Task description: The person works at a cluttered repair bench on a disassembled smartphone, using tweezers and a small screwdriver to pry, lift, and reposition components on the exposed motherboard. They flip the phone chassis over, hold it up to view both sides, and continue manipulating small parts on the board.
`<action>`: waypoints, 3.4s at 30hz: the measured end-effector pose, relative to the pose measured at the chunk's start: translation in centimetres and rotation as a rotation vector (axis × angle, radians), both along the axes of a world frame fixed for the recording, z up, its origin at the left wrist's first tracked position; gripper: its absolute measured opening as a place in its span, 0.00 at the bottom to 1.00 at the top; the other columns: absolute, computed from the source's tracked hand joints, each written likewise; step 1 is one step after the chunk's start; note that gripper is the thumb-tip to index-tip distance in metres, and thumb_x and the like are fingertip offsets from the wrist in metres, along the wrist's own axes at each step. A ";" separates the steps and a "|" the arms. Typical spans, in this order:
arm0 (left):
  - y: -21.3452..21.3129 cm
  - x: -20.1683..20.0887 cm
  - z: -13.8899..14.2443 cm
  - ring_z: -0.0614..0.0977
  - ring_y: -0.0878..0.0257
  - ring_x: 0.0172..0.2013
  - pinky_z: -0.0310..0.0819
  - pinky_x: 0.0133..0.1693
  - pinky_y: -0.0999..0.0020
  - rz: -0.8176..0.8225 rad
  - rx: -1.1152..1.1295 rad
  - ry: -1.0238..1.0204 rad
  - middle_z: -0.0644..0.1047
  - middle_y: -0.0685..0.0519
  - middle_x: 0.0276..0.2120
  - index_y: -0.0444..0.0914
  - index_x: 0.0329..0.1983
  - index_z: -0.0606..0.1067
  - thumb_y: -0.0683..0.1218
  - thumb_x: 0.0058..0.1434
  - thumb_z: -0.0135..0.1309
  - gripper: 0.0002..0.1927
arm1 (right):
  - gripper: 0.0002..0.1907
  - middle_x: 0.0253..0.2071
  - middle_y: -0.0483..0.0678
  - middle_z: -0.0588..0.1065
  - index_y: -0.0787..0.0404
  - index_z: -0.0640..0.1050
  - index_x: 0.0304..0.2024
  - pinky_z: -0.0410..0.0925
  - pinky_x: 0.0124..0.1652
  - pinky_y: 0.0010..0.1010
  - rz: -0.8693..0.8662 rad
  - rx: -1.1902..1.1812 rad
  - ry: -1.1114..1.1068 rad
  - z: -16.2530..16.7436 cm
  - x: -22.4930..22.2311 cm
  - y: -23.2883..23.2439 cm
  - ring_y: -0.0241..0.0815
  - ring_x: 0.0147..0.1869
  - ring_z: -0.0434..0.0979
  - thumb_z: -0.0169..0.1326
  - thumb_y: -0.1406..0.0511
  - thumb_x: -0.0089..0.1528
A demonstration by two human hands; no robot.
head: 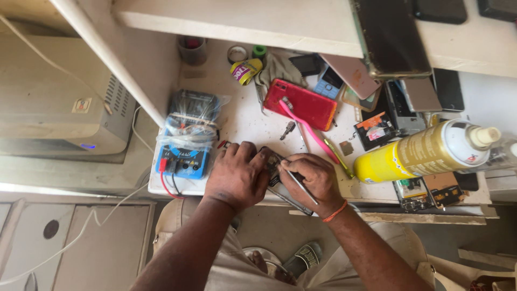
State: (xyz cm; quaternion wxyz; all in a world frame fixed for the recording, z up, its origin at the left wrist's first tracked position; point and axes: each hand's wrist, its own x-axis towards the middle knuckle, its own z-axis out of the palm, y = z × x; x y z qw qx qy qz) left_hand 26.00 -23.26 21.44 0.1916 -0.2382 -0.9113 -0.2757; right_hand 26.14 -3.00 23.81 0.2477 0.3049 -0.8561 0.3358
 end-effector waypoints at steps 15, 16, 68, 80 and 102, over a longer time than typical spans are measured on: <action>-0.2 -0.3 0.0 0.76 0.48 0.45 0.71 0.46 0.48 0.002 -0.067 -0.035 0.74 0.49 0.43 0.48 0.53 0.77 0.51 0.54 0.59 0.21 | 0.06 0.36 0.52 0.81 0.66 0.79 0.35 0.75 0.39 0.34 0.036 -0.042 -0.051 -0.3 -0.2 0.0 0.48 0.38 0.83 0.64 0.74 0.56; -0.2 -0.3 0.0 0.76 0.48 0.45 0.71 0.46 0.48 0.000 -0.066 -0.040 0.74 0.48 0.43 0.48 0.53 0.77 0.51 0.54 0.59 0.22 | 0.06 0.36 0.52 0.81 0.66 0.79 0.35 0.76 0.39 0.34 0.036 -0.043 -0.049 -0.3 -0.2 0.0 0.48 0.38 0.83 0.64 0.74 0.56; -0.1 0.2 -0.3 0.76 0.48 0.44 0.72 0.45 0.49 0.005 -0.030 -0.005 0.75 0.48 0.42 0.43 0.53 0.77 0.50 0.55 0.57 0.21 | 0.07 0.37 0.52 0.81 0.65 0.79 0.36 0.76 0.41 0.35 0.037 -0.007 -0.043 -0.4 0.3 0.0 0.49 0.40 0.83 0.64 0.73 0.56; -0.3 0.2 -0.2 0.76 0.48 0.44 0.72 0.46 0.49 0.008 -0.041 -0.031 0.74 0.48 0.42 0.45 0.54 0.76 0.51 0.55 0.58 0.22 | 0.07 0.37 0.52 0.81 0.65 0.79 0.35 0.76 0.42 0.35 0.025 0.000 -0.037 -0.3 0.3 -0.2 0.48 0.41 0.83 0.64 0.73 0.56; -0.5 0.3 0.1 0.76 0.49 0.43 0.72 0.45 0.49 0.023 -0.056 0.016 0.74 0.47 0.42 0.42 0.54 0.76 0.49 0.57 0.55 0.20 | 0.08 0.35 0.46 0.81 0.65 0.77 0.47 0.72 0.35 0.20 -0.065 -0.511 -0.493 -3.3 -0.4 1.4 0.28 0.35 0.78 0.59 0.69 0.66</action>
